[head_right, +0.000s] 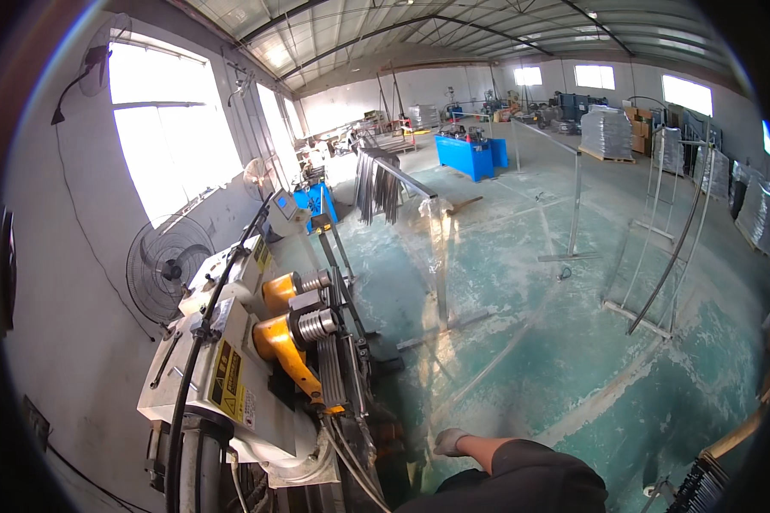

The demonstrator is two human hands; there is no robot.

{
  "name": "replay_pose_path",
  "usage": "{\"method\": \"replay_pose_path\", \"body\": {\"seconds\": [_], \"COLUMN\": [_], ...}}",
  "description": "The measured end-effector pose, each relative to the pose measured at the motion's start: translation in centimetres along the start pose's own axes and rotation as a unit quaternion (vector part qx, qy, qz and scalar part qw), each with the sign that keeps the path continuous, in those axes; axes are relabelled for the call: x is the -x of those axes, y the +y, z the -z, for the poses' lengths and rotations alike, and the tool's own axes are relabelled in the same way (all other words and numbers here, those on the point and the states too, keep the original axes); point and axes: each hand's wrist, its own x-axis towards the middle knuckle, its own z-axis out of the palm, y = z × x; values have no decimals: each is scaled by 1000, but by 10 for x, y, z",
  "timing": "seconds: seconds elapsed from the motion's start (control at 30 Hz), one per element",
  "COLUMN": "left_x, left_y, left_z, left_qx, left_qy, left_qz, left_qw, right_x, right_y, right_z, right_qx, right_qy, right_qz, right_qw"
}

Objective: The person repeatedly picks up long metal rods, straightens them on a wooden workbench, and feeds them into a manual bending machine to form U-shaped pieces. The person then stacks the bent rods on a nearby rack.

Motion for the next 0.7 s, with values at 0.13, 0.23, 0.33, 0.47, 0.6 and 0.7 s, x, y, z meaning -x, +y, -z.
{"method": "replay_pose_path", "body": {"seconds": [0.13, 0.23, 0.33, 0.47, 0.6, 0.7], "left_x": [-12, -9, -10, -14, -15, -12], "left_y": [25, 19, 4, -2, -3, -9], "left_z": [-2, -12, -6, 2, -1, -3], "left_qx": [-16, 9, 3, 11, 28, 31], "left_qy": [48, 13, 2, 0, -3, 3], "left_qz": [-35, -36, -56, -61, -82, -87], "left_qw": [998, 999, 998, 998, 996, 996], "right_x": [-25, -24, -8, -6, -5, -37], "right_y": [7, 64, 83, 82, 58, 37], "right_z": [-17, -41, -55, -47, -37, -11], "right_qx": [158, 241, 169, 120, 41, 126], "right_qy": [-92, -125, -210, -226, -171, -232], "right_qz": [10, 13, -111, -153, -185, -79], "right_qw": [983, 962, 956, 954, 967, 961]}}
